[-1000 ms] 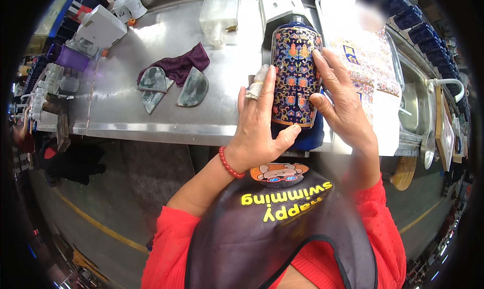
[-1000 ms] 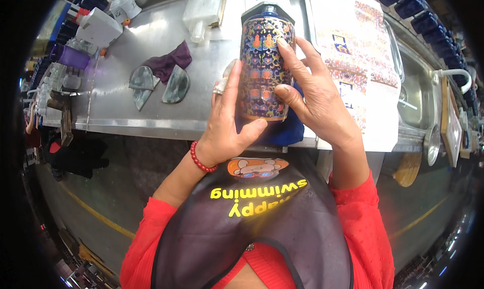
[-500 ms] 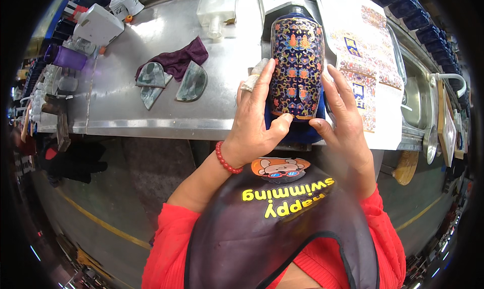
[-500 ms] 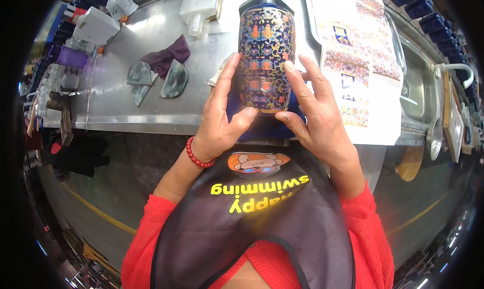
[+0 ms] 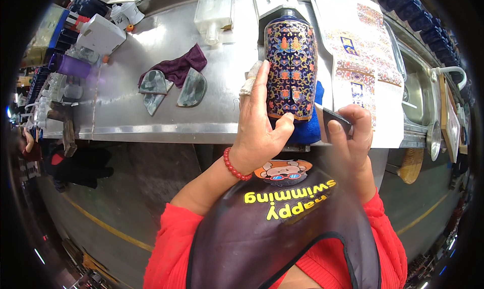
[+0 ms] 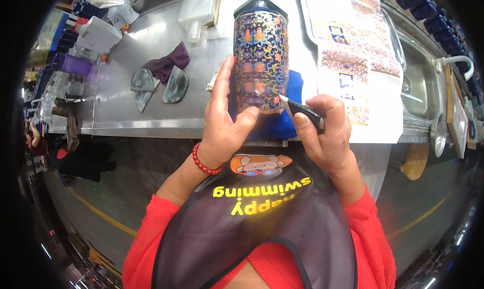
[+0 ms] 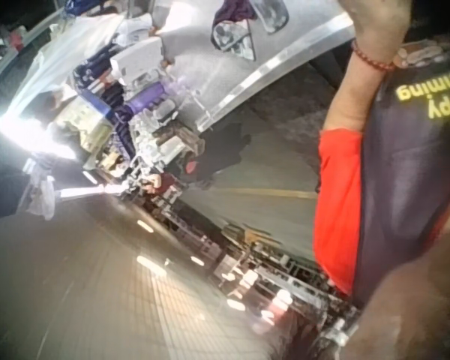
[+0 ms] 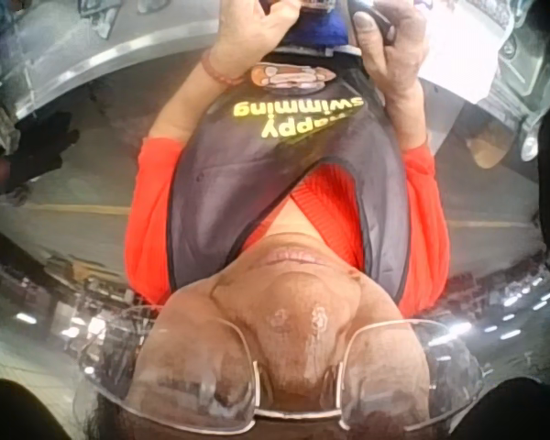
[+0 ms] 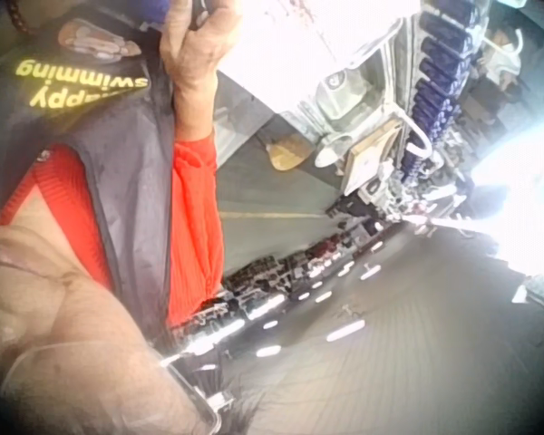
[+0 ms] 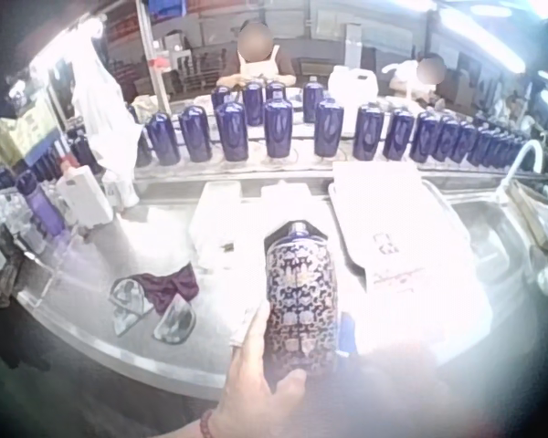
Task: The person applies decorative stickers to a blue cylindrical container. They peel stickers from a sheet, position them on the container, and smooth them with a small tool. The container is rotated to apply multiple stickers around its surface.
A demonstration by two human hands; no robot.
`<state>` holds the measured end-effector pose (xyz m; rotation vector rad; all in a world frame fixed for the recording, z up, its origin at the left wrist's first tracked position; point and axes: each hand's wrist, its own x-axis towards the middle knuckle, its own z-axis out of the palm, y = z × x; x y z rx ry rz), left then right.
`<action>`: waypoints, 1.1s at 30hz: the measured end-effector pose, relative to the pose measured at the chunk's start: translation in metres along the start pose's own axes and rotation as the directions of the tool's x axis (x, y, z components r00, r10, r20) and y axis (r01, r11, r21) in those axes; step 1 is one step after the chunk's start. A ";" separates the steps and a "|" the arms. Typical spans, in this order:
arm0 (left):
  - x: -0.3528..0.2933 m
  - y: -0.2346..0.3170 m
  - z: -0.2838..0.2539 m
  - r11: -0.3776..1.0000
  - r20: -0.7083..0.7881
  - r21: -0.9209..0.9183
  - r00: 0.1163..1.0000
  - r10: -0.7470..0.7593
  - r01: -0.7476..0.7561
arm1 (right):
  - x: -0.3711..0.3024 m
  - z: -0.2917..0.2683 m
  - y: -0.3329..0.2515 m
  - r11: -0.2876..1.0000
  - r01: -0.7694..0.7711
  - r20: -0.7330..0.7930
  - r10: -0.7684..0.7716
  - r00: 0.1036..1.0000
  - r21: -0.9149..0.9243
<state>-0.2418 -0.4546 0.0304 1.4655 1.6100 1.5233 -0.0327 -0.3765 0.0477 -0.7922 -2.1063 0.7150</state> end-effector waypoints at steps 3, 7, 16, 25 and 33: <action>0.001 0.000 0.001 1.000 -0.002 0.002 1.000 0.027 -0.027 | 0.000 0.000 -0.002 0.992 -0.062 0.014 0.061 0.998 0.113; 0.004 -0.001 0.003 0.999 -0.001 0.007 0.999 0.047 -0.047 | 0.001 0.001 -0.002 0.999 0.013 -0.001 -0.013 1.000 0.046; 0.010 -0.001 0.010 0.995 -0.070 -0.056 0.995 0.074 -0.078 | 0.011 0.006 -0.002 0.882 0.471 -0.017 -0.471 0.882 -0.022; 0.010 -0.004 0.007 0.994 -0.068 0.015 0.991 0.112 -0.111 | 0.012 0.012 0.003 0.840 0.537 -0.021 -0.540 0.841 -0.077; 0.010 0.004 0.011 0.992 -0.013 -0.124 0.999 0.032 -0.033 | 0.011 0.010 0.000 0.873 0.477 -0.044 -0.483 0.874 -0.104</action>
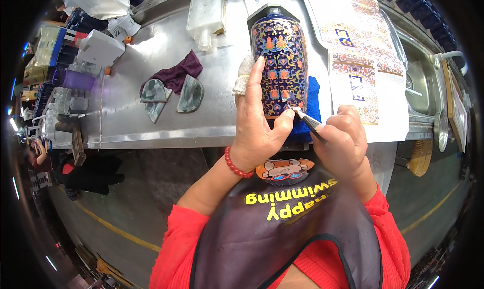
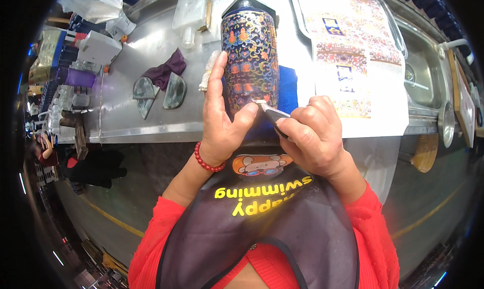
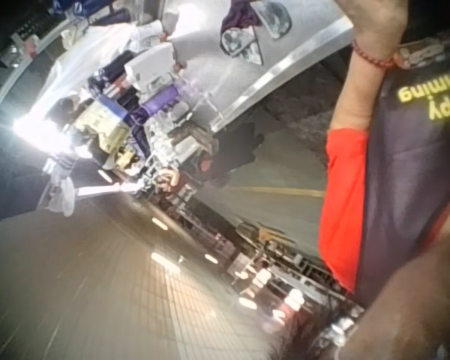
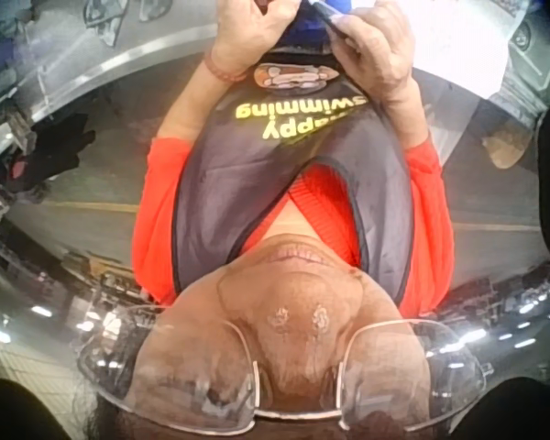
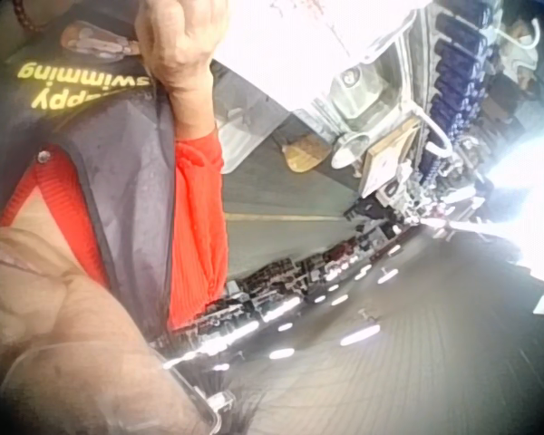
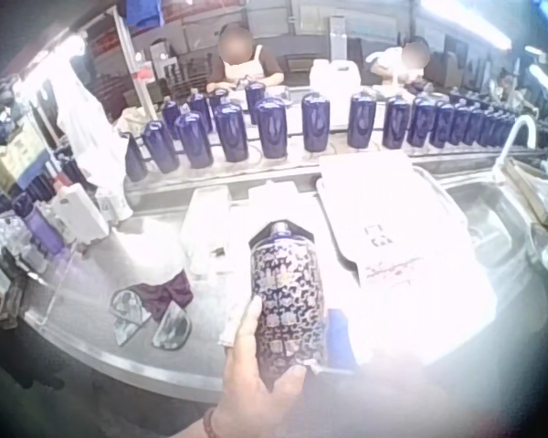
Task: The person applies decorative stickers to a blue cylindrical container. They peel stickers from a sheet, position them on the container, and smooth them with a small tool. The container is rotated to apply multiple stickers around its surface.
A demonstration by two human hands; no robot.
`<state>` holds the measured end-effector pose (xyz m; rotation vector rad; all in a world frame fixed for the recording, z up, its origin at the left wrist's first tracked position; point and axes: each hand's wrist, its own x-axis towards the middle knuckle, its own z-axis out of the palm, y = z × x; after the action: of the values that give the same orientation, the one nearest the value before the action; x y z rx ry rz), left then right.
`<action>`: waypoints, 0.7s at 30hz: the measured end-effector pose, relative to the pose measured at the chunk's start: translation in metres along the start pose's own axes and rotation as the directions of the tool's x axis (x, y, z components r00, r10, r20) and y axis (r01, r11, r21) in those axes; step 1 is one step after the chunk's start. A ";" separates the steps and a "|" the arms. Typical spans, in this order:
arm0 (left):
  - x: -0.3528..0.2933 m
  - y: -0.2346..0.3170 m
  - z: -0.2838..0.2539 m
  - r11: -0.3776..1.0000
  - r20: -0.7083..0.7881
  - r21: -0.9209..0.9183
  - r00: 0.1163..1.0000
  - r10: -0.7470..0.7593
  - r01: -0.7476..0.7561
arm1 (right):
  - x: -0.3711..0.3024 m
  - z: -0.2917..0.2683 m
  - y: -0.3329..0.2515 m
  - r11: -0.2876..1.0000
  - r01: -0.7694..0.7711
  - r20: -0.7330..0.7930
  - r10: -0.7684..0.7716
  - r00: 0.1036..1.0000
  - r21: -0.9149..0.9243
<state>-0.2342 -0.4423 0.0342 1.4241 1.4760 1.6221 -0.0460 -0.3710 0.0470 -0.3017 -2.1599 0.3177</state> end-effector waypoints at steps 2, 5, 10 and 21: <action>0.001 0.000 0.001 0.999 -0.014 0.046 1.000 0.009 -0.008 | -0.001 0.001 0.003 1.000 0.011 -0.010 -0.011 1.000 0.004; 0.003 -0.001 0.004 0.999 -0.038 0.039 0.999 0.029 -0.028 | -0.002 0.002 0.008 0.999 0.034 -0.014 -0.033 0.999 0.016; 0.003 -0.002 0.006 0.992 -0.048 0.120 0.997 0.052 -0.045 | -0.002 0.001 0.012 0.999 0.047 0.002 -0.047 0.999 -0.014; 0.002 -0.001 0.000 0.986 0.007 0.164 0.999 0.034 -0.035 | 0.007 -0.003 0.014 0.997 0.073 0.012 -0.073 0.997 -0.027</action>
<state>-0.2347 -0.4399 0.0340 1.5485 1.6230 1.5467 -0.0460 -0.3554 0.0498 -0.2364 -2.1823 0.2486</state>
